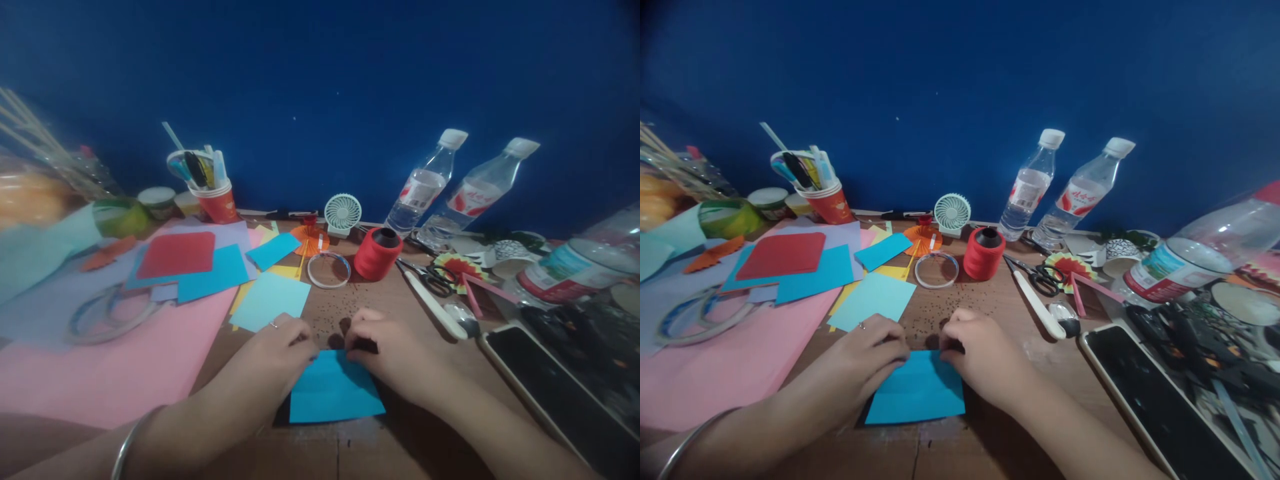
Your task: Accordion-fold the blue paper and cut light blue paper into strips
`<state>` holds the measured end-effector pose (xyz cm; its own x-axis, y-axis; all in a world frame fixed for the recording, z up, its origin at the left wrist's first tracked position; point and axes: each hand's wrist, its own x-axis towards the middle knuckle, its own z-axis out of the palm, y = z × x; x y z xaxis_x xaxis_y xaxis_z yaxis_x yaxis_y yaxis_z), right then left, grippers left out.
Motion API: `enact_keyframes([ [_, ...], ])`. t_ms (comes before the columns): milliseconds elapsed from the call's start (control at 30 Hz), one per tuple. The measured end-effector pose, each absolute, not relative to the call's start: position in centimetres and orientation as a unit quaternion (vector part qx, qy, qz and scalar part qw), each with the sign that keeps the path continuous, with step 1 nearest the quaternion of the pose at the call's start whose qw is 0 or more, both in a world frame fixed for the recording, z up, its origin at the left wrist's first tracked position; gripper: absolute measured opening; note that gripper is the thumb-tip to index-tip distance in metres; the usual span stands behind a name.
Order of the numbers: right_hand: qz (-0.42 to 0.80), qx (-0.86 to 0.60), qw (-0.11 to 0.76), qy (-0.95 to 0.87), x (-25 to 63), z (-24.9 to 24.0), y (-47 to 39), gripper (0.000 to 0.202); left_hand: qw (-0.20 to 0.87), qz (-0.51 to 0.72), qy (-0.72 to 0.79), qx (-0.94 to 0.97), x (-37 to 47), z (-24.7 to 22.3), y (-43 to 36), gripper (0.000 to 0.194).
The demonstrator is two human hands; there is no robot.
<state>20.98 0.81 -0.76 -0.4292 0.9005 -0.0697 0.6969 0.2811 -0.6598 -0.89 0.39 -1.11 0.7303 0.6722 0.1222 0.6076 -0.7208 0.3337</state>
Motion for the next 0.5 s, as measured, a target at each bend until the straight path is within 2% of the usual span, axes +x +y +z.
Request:
enact_keyframes([
  [233, 0.26, -0.404, 0.136, -0.866, 21.2, -1.0, 0.8, 0.029, 0.083, 0.033, 0.263, 0.961, -0.8, -1.1, -0.5, 0.031],
  [367, 0.222, -0.388, 0.109, -0.888, 21.1, -1.1, 0.7, 0.027, 0.061, -0.036, 0.286, 0.956, -0.5, -0.5, -1.3, 0.044],
  [500, 0.163, -0.392, 0.101, -0.9, 20.5, -1.4, 0.4, 0.025, 0.034, -0.054, 0.279, 0.958, -0.4, -0.3, -1.7, 0.054],
])
